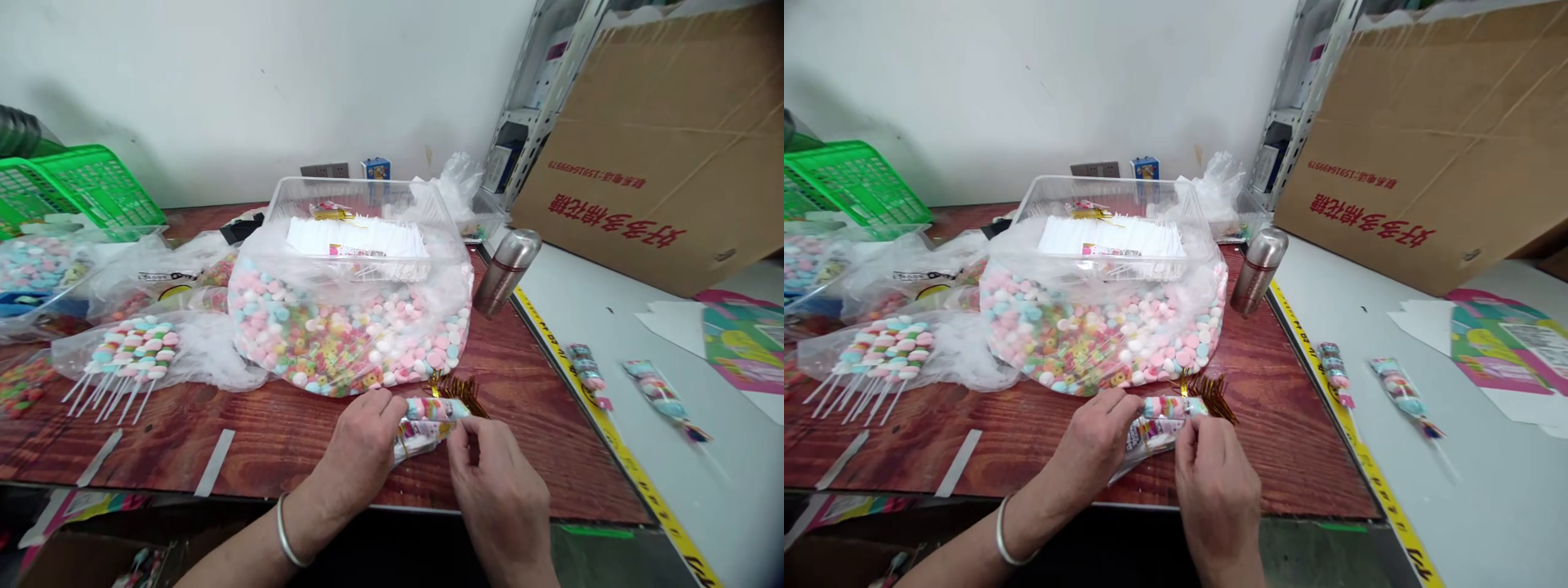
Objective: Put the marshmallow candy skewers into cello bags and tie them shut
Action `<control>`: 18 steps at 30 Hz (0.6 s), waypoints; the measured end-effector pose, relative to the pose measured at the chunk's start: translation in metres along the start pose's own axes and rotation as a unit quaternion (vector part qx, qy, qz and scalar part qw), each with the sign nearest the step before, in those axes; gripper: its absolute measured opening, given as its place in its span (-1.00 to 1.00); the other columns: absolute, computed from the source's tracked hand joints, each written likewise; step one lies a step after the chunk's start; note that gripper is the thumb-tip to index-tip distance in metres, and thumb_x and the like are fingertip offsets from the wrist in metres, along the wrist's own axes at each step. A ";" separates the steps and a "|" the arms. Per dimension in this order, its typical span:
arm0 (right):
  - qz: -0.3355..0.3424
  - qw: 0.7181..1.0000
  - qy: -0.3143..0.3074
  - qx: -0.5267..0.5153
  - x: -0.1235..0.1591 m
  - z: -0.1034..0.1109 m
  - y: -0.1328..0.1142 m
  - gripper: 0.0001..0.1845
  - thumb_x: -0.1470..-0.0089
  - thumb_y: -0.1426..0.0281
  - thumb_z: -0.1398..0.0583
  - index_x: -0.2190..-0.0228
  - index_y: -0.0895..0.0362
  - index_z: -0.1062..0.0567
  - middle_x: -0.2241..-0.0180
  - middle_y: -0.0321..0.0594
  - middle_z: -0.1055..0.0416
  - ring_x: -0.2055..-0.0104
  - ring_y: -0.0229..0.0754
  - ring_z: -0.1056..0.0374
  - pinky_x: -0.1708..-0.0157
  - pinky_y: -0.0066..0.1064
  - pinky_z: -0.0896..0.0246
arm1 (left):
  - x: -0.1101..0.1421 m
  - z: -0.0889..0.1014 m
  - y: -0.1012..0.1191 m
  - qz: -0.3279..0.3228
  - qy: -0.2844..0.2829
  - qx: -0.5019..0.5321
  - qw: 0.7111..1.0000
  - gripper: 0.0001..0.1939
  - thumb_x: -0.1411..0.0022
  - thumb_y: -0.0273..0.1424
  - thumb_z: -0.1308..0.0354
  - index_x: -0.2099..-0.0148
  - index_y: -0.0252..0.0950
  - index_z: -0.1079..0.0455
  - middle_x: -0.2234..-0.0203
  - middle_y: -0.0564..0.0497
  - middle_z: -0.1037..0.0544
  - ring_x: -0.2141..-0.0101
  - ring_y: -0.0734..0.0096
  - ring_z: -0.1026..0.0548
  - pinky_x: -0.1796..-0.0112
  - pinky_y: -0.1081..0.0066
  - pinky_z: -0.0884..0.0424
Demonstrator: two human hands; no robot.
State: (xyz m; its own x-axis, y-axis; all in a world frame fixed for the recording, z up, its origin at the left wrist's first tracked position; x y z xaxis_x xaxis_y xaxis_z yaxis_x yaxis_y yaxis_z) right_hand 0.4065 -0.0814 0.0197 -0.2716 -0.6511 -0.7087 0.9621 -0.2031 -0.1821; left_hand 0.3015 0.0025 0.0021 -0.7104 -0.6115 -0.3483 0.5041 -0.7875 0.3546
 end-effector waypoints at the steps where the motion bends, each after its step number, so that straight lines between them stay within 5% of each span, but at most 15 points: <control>1: 0.005 1.000 0.000 -0.002 0.000 0.000 -0.008 -0.76 -0.26 0.43 -0.07 0.47 0.12 -0.34 0.56 -0.31 -0.29 0.53 -0.27 -0.23 0.48 -0.42 -0.01 | -0.001 0.000 0.002 -0.002 0.006 0.000 1.000 -0.92 -0.31 -0.44 -0.03 0.27 -0.28 -0.31 0.40 -0.01 -0.42 0.37 0.30 -0.39 0.33 0.33 -0.37; 7: 0.025 0.998 -0.006 -0.050 0.003 -0.006 -0.034 -0.73 -0.28 0.45 -0.04 0.49 0.10 -0.30 0.58 -0.30 -0.26 0.54 -0.26 -0.21 0.48 -0.41 -0.02 | 0.000 0.007 0.010 -0.046 0.070 0.007 0.996 -0.70 -0.35 -0.47 0.04 -0.11 -0.36 -0.22 0.32 -0.07 -0.49 0.32 0.29 -0.44 0.28 0.33 -0.41; 14: 0.009 0.998 -0.008 -0.065 0.006 -0.010 -0.037 -0.70 -0.27 0.45 -0.03 0.52 0.10 -0.29 0.61 -0.33 -0.23 0.58 -0.28 -0.20 0.51 -0.40 -0.01 | 0.001 0.006 -0.002 0.008 0.084 0.112 0.990 -0.76 -0.33 -0.49 0.03 0.06 -0.31 -0.43 0.37 -0.07 -0.48 0.32 0.32 -0.43 0.30 0.36 -0.36; 16: -0.006 0.996 0.001 -0.086 0.006 -0.011 -0.035 -0.74 -0.26 0.43 -0.05 0.49 0.10 -0.32 0.59 -0.33 -0.28 0.57 -0.28 -0.24 0.51 -0.43 -0.05 | -0.002 0.001 -0.016 0.090 0.084 0.233 0.965 -0.79 -0.29 -0.52 -0.02 0.14 -0.31 -0.48 0.34 -0.07 -0.52 0.29 0.35 -0.44 0.24 0.38 -0.35; 18: -0.050 0.989 0.006 -0.136 0.006 -0.015 -0.027 -0.80 -0.24 0.42 -0.07 0.46 0.11 -0.34 0.57 -0.34 -0.34 0.57 -0.30 -0.29 0.52 -0.45 -0.09 | -0.001 -0.015 -0.032 0.212 0.069 0.396 0.891 -0.87 -0.22 -0.49 -0.12 0.24 -0.32 -0.49 0.38 -0.03 -0.54 0.35 0.41 -0.44 0.28 0.43 -0.34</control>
State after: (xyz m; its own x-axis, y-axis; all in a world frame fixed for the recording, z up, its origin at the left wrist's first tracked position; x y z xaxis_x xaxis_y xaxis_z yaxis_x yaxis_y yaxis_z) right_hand 0.3791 -0.0690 0.0101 -0.3665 -0.6286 -0.6859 0.9022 -0.0598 -0.4273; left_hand 0.2930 0.0272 -0.0216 -0.4441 -0.8878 -0.1212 0.1703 -0.2164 0.9613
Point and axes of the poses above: each hand's wrist, its own x-axis away from the middle knuckle, its own z-axis out of the back of the hand, y = z × x, the point moved 9 cm from there along -x, towards the middle knuckle
